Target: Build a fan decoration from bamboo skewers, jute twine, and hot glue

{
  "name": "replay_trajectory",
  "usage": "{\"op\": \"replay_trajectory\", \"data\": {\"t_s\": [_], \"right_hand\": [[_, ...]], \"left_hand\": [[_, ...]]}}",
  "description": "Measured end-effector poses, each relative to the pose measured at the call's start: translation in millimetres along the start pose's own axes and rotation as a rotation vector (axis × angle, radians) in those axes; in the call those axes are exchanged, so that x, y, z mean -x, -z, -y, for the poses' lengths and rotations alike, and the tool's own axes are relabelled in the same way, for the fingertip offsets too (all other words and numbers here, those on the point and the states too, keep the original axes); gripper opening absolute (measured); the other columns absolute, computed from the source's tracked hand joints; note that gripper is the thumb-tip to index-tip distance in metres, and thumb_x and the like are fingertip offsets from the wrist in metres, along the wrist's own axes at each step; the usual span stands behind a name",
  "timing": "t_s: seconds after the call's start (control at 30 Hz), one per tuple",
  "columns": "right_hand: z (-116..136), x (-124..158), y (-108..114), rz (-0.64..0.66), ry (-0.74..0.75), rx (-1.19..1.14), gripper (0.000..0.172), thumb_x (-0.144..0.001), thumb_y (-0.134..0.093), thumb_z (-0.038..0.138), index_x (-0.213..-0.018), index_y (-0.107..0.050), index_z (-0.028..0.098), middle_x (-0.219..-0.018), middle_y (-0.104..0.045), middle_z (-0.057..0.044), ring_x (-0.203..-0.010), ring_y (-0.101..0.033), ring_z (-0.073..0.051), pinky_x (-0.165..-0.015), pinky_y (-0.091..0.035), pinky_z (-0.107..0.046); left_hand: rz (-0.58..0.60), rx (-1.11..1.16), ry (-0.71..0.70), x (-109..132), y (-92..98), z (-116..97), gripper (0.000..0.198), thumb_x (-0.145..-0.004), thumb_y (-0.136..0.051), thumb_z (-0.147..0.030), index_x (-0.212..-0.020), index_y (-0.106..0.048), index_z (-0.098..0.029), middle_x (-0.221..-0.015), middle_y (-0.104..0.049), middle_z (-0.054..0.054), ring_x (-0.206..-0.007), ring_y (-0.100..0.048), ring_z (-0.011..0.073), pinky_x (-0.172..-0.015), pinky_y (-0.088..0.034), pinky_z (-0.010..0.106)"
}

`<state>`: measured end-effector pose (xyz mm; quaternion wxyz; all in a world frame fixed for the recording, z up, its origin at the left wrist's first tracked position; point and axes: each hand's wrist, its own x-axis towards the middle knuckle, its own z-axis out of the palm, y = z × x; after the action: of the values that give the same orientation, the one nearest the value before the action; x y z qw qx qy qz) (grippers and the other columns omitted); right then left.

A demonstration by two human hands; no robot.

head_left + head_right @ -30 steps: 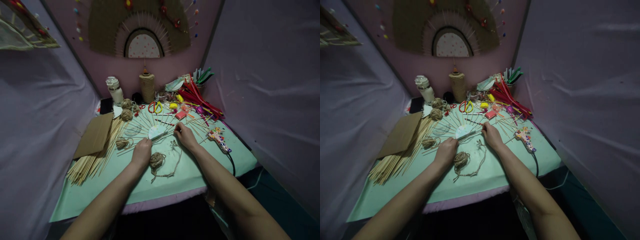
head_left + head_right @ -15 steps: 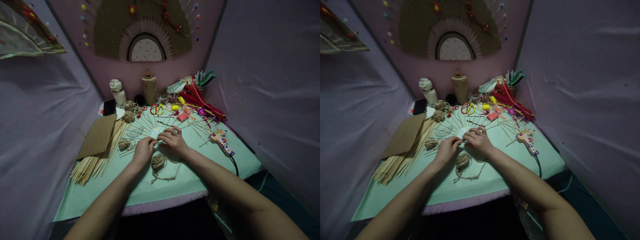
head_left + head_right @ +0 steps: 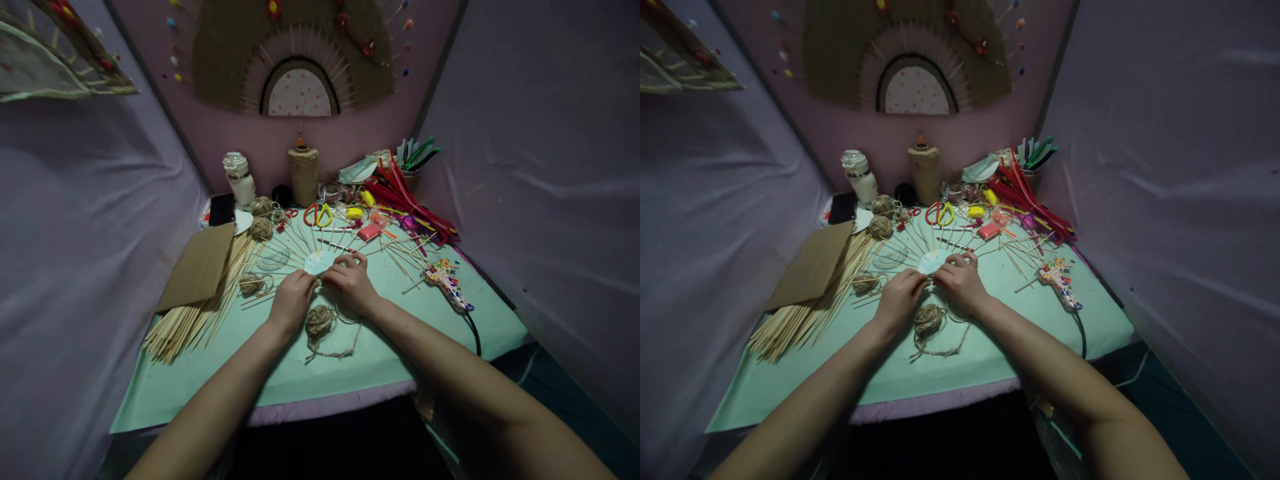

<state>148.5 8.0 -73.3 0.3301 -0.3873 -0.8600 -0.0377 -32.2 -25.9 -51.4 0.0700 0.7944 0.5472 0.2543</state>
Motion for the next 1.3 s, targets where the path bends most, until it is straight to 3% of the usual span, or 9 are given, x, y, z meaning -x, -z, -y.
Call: {"op": "replay_trajectory", "data": {"t_s": [0.23, 0.3, 0.47, 0.7, 0.87, 1.07, 1.3], "right_hand": [[0.5, -0.6, -3.8, 0.053, 0.021, -0.019, 0.014, -0.094, -0.059, 0.030, -0.087, -0.071, 0.024, -0.081, -0.073, 0.000, -0.094, -0.051, -0.020, -0.094, -0.017, -0.042], [-0.2, -0.7, -4.8, 0.056, 0.006, -0.009, 0.014, -0.093, -0.060, 0.030, -0.087, -0.071, 0.025, -0.082, -0.073, 0.000, -0.094, -0.050, -0.020, -0.094, -0.017, -0.042], [-2.5, 0.0, -6.1, 0.023, -0.027, 0.032, 0.012, -0.092, -0.062, 0.028, -0.086, -0.072, 0.027, -0.090, -0.073, -0.001, -0.096, -0.049, -0.021, -0.095, -0.016, -0.045], [-4.1, -4.9, -7.7, 0.042, -0.005, 0.063, 0.012, -0.091, -0.062, 0.027, -0.087, -0.073, 0.028, -0.084, -0.071, -0.001, -0.091, -0.048, -0.020, -0.095, -0.017, -0.044], [-2.5, -11.9, -7.4, 0.026, 0.007, 0.071, 0.014, -0.092, -0.060, 0.024, -0.091, -0.073, 0.028, -0.086, -0.071, -0.001, -0.090, -0.048, -0.020, -0.093, -0.018, -0.044], [1.0, -29.9, 24.0, -0.101, -0.034, 0.089, 0.017, -0.096, -0.054, 0.028, -0.093, -0.071, 0.029, -0.088, -0.073, -0.001, -0.094, -0.049, -0.022, -0.095, -0.018, -0.044], [8.9, -49.3, 63.7, -0.098, 0.004, 0.077, 0.020, -0.097, -0.053, 0.033, -0.088, -0.070, 0.029, -0.090, -0.073, 0.001, -0.094, -0.049, -0.021, -0.095, -0.019, -0.043]], "left_hand": [[0.093, -0.138, -0.001, 3.5, -1.4, 4.6, 0.020, -0.095, -0.051, -0.024, -0.090, -0.069, -0.016, -0.093, -0.068, 0.008, -0.089, -0.061, 0.0215, -0.081, -0.044, 0.031], [0.079, -0.177, 0.036, 3.8, 2.4, 5.5, 0.014, -0.092, -0.056, -0.024, -0.097, -0.067, -0.016, -0.099, -0.067, 0.009, -0.095, -0.059, 0.0232, -0.083, -0.043, 0.032], [0.083, -0.328, 0.127, -3.1, 8.1, 4.7, 0.028, -0.083, -0.068, -0.026, -0.108, -0.060, -0.016, -0.110, -0.064, 0.012, -0.104, -0.054, 0.0282, -0.087, -0.039, 0.037], [0.125, -0.359, 0.091, -13.8, 2.4, 10.7, 0.024, -0.090, -0.056, -0.024, -0.114, -0.057, -0.020, -0.113, -0.066, 0.012, -0.110, -0.052, 0.0291, -0.089, -0.034, 0.041], [0.154, -0.315, -0.004, -17.9, 4.9, 23.5, 0.028, -0.095, -0.045, -0.020, -0.119, -0.058, -0.019, -0.103, -0.068, 0.011, -0.102, -0.059, 0.0250, -0.092, -0.034, 0.040], [0.136, -0.283, -0.041, -35.6, 36.1, 14.9, 0.031, -0.094, -0.053, -0.029, -0.124, -0.061, -0.026, -0.103, -0.067, 0.007, -0.091, -0.062, 0.0233, -0.078, -0.041, 0.033], [0.098, -0.261, -0.014, -43.4, 66.1, -11.3, 0.029, -0.093, -0.056, -0.035, -0.120, -0.065, -0.029, -0.105, -0.066, 0.004, -0.089, -0.063, 0.0191, -0.069, -0.042, 0.027]]}}
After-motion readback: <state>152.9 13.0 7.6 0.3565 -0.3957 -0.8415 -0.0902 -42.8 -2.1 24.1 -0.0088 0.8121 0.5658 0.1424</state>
